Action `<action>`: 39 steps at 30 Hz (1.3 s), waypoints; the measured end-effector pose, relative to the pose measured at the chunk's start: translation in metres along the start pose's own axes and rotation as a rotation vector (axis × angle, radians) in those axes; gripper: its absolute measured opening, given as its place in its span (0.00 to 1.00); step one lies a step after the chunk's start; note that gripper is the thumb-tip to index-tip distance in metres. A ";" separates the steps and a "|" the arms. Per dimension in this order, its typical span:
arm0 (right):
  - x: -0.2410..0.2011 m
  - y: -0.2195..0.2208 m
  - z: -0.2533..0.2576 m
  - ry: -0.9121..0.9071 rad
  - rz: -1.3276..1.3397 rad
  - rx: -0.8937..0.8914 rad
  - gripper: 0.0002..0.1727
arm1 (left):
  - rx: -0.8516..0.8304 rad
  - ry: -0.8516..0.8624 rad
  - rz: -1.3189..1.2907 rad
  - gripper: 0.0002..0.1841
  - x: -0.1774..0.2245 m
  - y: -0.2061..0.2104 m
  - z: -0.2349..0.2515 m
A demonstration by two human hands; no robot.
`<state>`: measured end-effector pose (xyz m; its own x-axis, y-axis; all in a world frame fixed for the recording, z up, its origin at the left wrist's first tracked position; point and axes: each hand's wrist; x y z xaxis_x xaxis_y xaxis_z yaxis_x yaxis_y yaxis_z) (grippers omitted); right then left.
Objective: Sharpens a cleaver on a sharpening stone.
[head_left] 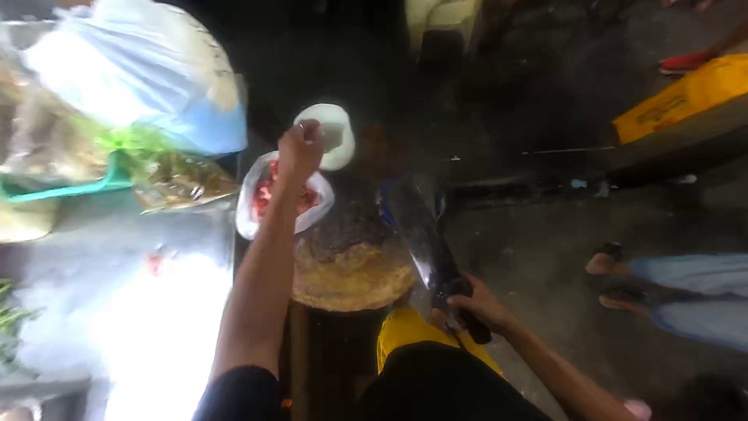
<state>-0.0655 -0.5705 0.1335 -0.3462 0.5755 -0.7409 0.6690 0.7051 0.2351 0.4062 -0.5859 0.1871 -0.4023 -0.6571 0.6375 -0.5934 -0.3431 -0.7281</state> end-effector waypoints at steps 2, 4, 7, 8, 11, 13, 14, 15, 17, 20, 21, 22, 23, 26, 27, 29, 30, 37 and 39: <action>-0.009 -0.004 0.006 -0.018 0.057 0.069 0.35 | -0.092 0.013 0.269 0.23 0.006 0.004 0.077; -0.008 -0.010 0.004 -0.023 0.178 0.098 0.34 | -0.154 -0.037 0.510 0.20 0.000 0.019 0.135; -0.001 -0.009 -0.011 0.001 0.348 0.143 0.28 | -0.273 -0.148 0.685 0.26 -0.019 0.049 0.172; 0.000 -0.008 -0.015 0.008 0.381 0.168 0.27 | -0.305 -0.169 0.717 0.27 -0.023 0.057 0.173; 0.008 -0.006 -0.022 0.025 0.427 0.225 0.28 | -0.385 -0.216 0.756 0.22 -0.039 0.074 0.170; 0.013 -0.008 -0.024 0.032 0.449 0.227 0.27 | -0.369 -0.368 0.512 0.18 -0.045 0.076 0.164; 0.015 -0.011 -0.025 0.036 0.454 0.218 0.26 | -0.359 -0.472 0.344 0.15 -0.045 0.076 0.164; 0.017 -0.013 -0.028 0.046 0.460 0.205 0.26 | -0.363 -0.558 0.205 0.15 -0.040 0.073 0.162; 0.018 -0.019 -0.030 0.068 0.454 0.166 0.25 | -0.377 -0.603 -0.095 0.17 -0.022 0.059 0.155; 0.015 -0.028 -0.027 0.096 0.426 0.102 0.27 | -0.395 -0.494 -0.403 0.17 0.029 0.038 0.114; 0.015 -0.031 -0.026 0.103 0.412 0.087 0.27 | -0.418 -0.457 -0.447 0.17 0.046 0.037 0.092; 0.014 -0.036 -0.024 0.109 0.393 0.075 0.28 | -0.447 -0.429 -0.466 0.18 0.061 0.041 0.071; 0.014 -0.042 -0.023 0.112 0.366 0.063 0.28 | -0.473 -0.408 -0.466 0.18 0.075 0.048 0.052; 0.012 -0.065 -0.022 0.127 0.278 0.025 0.29 | -0.565 -0.390 -0.415 0.20 0.096 0.088 0.008; 0.011 -0.075 -0.022 0.130 0.254 0.003 0.29 | -0.598 -0.391 -0.408 0.22 0.097 0.105 -0.002; 0.009 -0.092 -0.022 0.137 0.207 -0.034 0.28 | -0.658 -0.404 -0.410 0.26 0.096 0.139 -0.019; 0.008 -0.101 -0.021 0.140 0.195 -0.056 0.28 | -0.665 -0.424 -0.409 0.27 0.095 0.155 -0.025; 0.009 -0.164 -0.007 0.162 0.071 -0.217 0.28 | -0.360 -0.420 -0.298 0.23 0.091 0.208 -0.081; 0.017 -0.180 0.006 0.150 0.057 -0.276 0.27 | -0.203 -0.249 -0.197 0.21 0.093 0.220 -0.116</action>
<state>-0.1875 -0.6904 0.0748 -0.4205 0.6573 -0.6254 0.4936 0.7441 0.4502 0.1572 -0.6448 0.1158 -0.0996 -0.7436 0.6612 -0.7785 -0.3556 -0.5172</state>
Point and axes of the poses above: each hand's wrist, its own z-axis towards the middle knuckle, its own y-axis out of the palm, x = y × z, and after that the axes turned 10 degrees about -y, right-handed
